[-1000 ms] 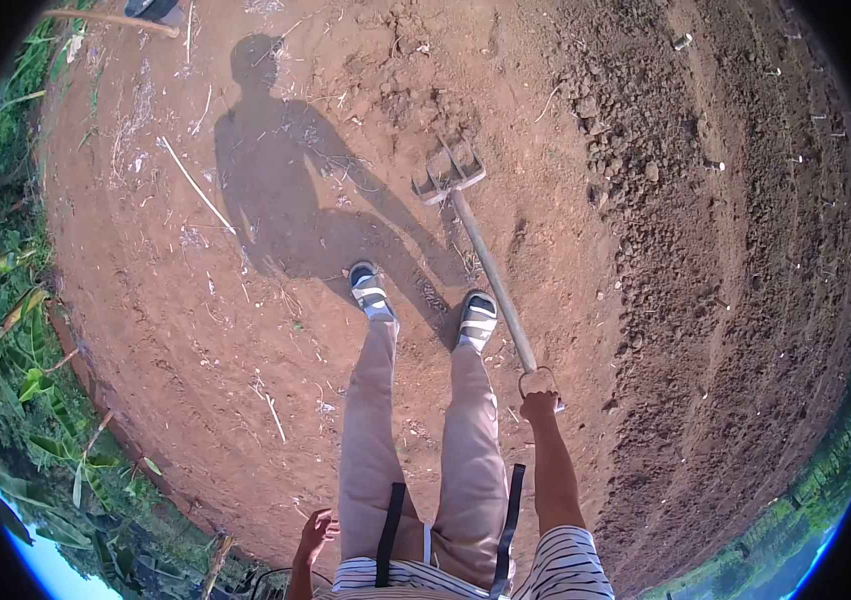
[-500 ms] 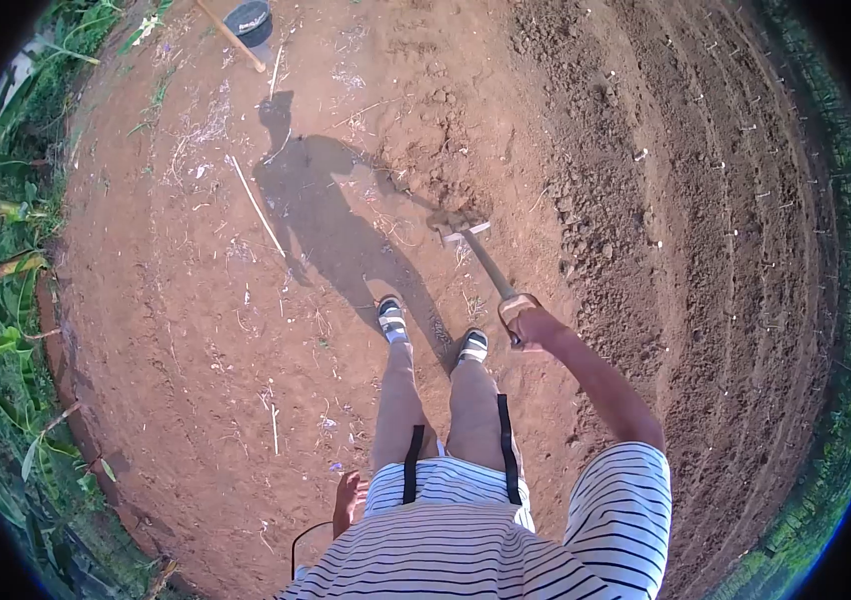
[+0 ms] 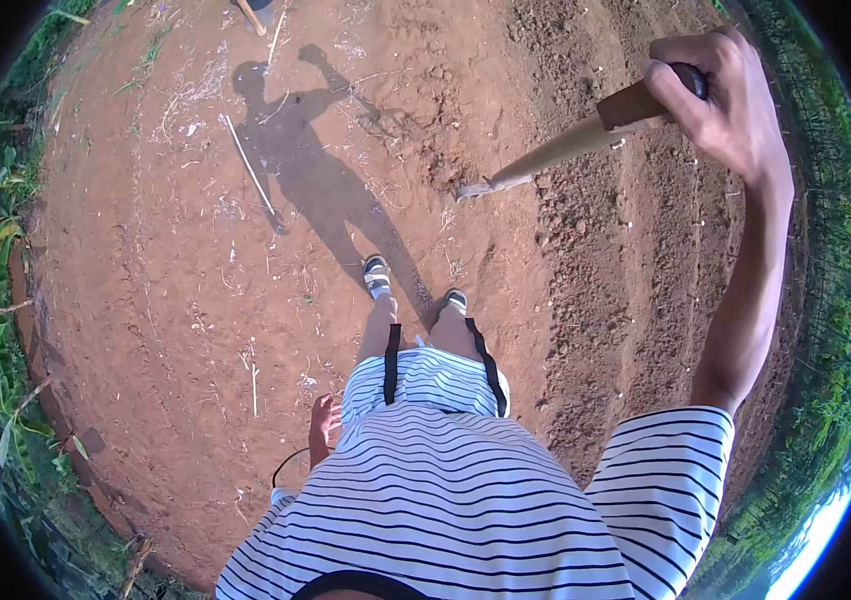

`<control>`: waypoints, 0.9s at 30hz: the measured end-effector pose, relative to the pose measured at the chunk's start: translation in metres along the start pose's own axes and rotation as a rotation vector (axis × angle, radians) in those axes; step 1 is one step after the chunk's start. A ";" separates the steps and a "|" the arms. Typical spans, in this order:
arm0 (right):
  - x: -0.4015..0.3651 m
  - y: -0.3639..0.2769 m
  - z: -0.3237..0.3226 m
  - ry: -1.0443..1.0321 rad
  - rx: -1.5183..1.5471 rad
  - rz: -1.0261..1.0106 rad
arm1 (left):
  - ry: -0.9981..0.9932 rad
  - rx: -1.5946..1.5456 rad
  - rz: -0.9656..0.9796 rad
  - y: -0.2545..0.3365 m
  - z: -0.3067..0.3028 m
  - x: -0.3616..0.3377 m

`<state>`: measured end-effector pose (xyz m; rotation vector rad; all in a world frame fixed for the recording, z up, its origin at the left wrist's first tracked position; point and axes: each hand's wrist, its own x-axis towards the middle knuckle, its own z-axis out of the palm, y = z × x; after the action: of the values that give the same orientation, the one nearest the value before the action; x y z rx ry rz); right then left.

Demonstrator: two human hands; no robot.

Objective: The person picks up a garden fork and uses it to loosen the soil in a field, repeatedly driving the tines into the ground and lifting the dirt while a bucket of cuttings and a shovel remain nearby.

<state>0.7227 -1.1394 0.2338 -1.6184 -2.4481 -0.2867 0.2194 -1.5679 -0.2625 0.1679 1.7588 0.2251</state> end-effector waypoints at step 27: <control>-0.153 -0.101 0.360 -0.673 0.204 0.430 | 0.059 0.115 -0.001 0.139 -0.087 -0.002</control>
<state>0.6692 -1.2176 -0.1591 -2.3472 -2.3103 0.6488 0.1331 -1.4382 -0.2106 0.2450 1.8315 0.1293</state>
